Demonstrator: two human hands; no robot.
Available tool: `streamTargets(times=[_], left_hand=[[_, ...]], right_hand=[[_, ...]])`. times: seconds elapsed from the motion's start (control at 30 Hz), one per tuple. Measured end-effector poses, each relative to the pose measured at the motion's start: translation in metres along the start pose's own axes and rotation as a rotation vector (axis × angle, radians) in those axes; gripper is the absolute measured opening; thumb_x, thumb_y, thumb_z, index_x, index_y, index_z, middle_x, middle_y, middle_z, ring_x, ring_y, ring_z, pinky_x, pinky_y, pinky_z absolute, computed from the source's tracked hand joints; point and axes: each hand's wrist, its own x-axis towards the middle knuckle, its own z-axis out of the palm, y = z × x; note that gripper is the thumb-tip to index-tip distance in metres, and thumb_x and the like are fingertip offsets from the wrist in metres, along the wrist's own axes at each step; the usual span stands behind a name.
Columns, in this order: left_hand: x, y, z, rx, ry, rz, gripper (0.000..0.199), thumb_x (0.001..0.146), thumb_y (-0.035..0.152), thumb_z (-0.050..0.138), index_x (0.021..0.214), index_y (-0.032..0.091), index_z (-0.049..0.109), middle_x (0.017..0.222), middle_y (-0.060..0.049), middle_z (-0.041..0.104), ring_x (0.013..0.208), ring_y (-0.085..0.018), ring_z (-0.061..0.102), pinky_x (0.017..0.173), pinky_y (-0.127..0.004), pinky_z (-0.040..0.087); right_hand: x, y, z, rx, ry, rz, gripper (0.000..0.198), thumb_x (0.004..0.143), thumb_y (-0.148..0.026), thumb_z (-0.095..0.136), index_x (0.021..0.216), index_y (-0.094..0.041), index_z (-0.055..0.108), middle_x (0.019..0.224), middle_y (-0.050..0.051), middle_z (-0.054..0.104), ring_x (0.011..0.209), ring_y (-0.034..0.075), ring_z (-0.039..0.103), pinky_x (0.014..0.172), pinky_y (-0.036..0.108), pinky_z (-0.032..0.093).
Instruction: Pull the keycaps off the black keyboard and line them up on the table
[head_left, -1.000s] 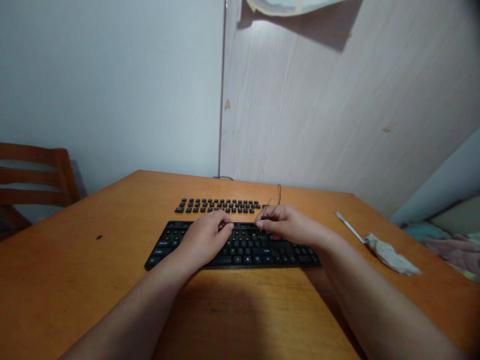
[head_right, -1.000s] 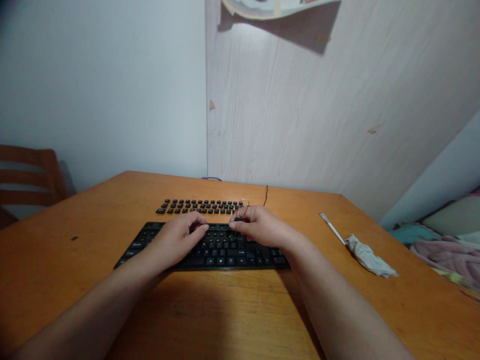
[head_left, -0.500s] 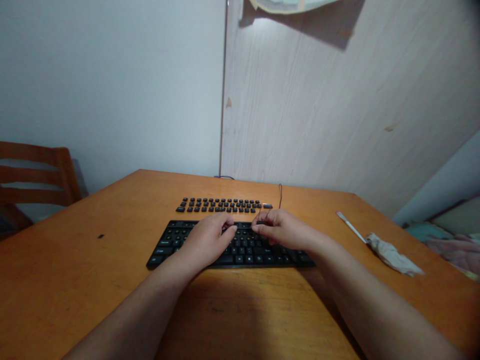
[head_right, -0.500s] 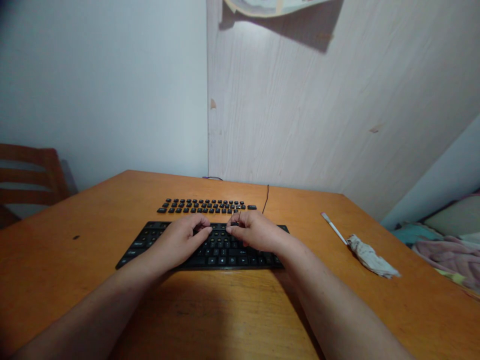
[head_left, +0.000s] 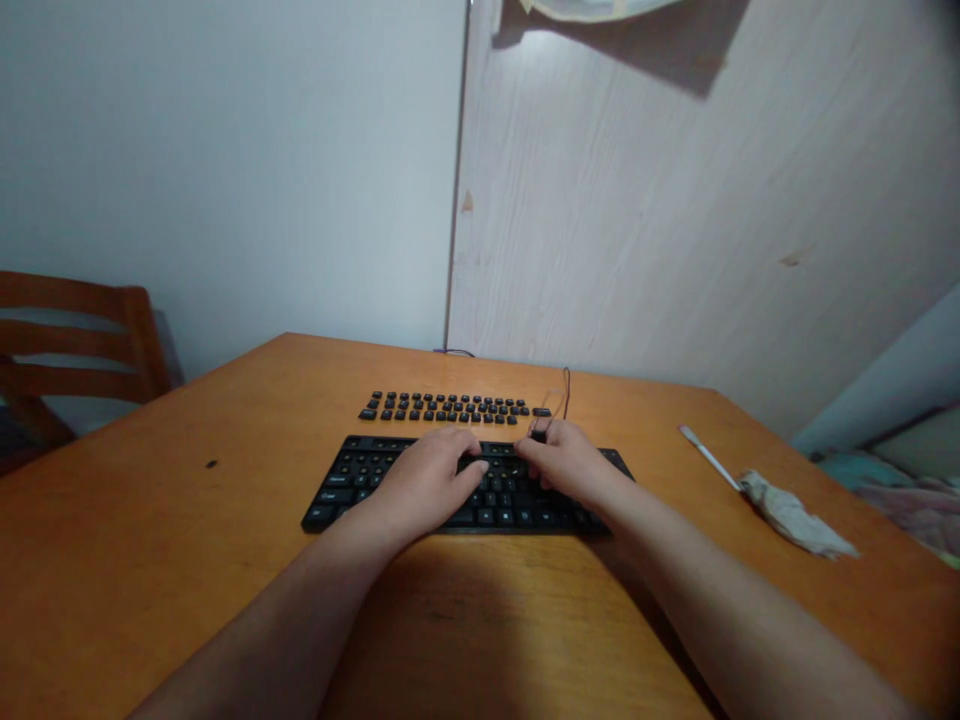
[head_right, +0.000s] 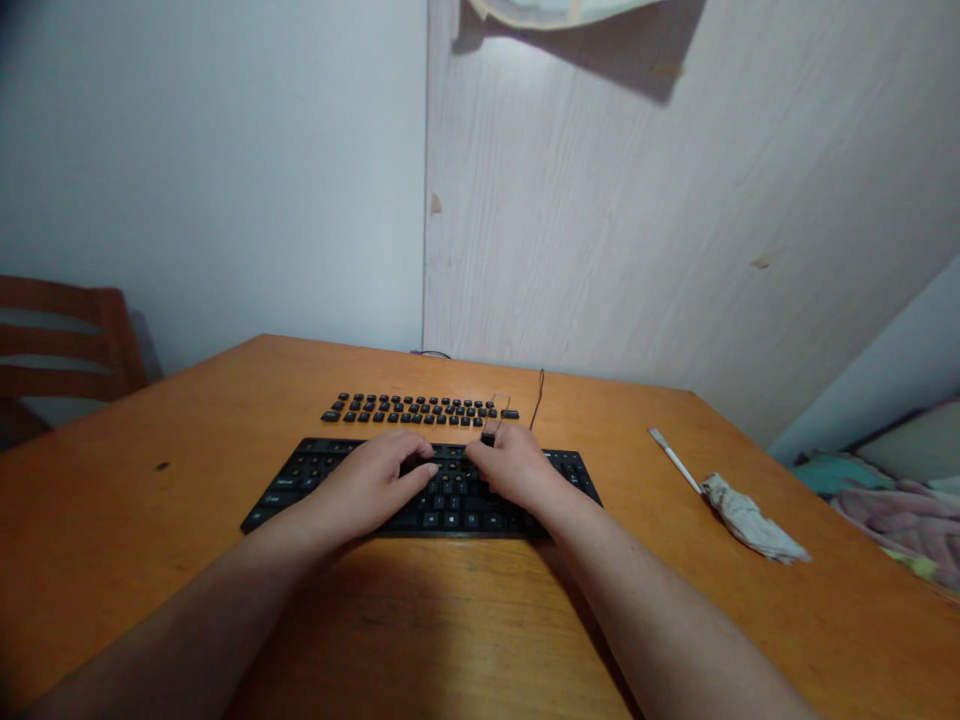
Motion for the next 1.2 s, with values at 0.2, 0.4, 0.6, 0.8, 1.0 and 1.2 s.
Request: streamTargets(times=[0.2,0.4,0.6,0.8,1.0,1.2], left_hand=[[-0.003,-0.002,0.003,0.072,-0.019,0.032,0.022,0.086,0.037,0.056,0.094,0.019,0.067,0.098,-0.008,0.065,0.090,-0.022,0.058,0.079,-0.033,0.044],[-0.003,-0.001,0.004,0.060,-0.031,0.033,0.023,0.085,0.038,0.057,0.092,0.019,0.068,0.095,-0.008,0.064,0.092,-0.023,0.058,0.081,-0.034,0.044],[-0.001,-0.001,0.003,-0.014,-0.020,0.014,0.022,0.084,0.038,0.058,0.089,0.020,0.069,0.094,-0.008,0.065,0.090,-0.024,0.059,0.079,-0.034,0.044],[0.003,0.004,0.011,-0.435,0.021,-0.128,0.026,0.083,0.034,0.061,0.103,0.018,0.065,0.094,-0.007,0.069,0.084,-0.019,0.062,0.075,-0.031,0.047],[0.006,0.011,0.011,-0.730,-0.004,-0.198,0.027,0.081,0.030,0.061,0.105,0.018,0.062,0.090,-0.005,0.068,0.080,-0.016,0.063,0.072,-0.028,0.048],[0.007,0.017,0.003,-0.695,0.029,-0.254,0.015,0.077,0.025,0.060,0.089,0.016,0.063,0.080,-0.002,0.065,0.072,-0.015,0.059,0.065,-0.026,0.043]], right_hand=[[0.002,0.004,0.003,0.094,0.059,0.047,0.006,0.078,-0.017,0.054,0.073,-0.019,0.057,0.046,-0.006,0.051,0.035,0.009,0.044,0.033,0.018,0.033],[0.006,0.007,-0.003,0.179,0.125,0.108,0.011,0.077,-0.020,0.053,0.066,-0.020,0.051,0.043,-0.005,0.052,0.030,0.008,0.042,0.030,0.019,0.027],[0.007,0.004,-0.015,0.289,0.201,0.036,0.014,0.075,-0.024,0.055,0.063,-0.020,0.049,0.045,-0.004,0.053,0.030,0.008,0.039,0.030,0.020,0.025],[-0.004,-0.009,-0.003,0.395,0.133,-0.119,0.019,0.080,-0.032,0.060,0.070,-0.020,0.050,0.051,-0.004,0.057,0.034,0.007,0.046,0.034,0.018,0.033],[-0.017,-0.023,0.011,0.432,0.066,-0.177,0.024,0.083,-0.039,0.062,0.075,-0.020,0.050,0.056,-0.004,0.059,0.039,0.008,0.051,0.039,0.018,0.039],[-0.017,-0.021,0.011,0.445,0.001,-0.205,0.027,0.085,-0.045,0.063,0.082,-0.019,0.056,0.061,-0.003,0.062,0.043,0.009,0.055,0.042,0.019,0.042]])
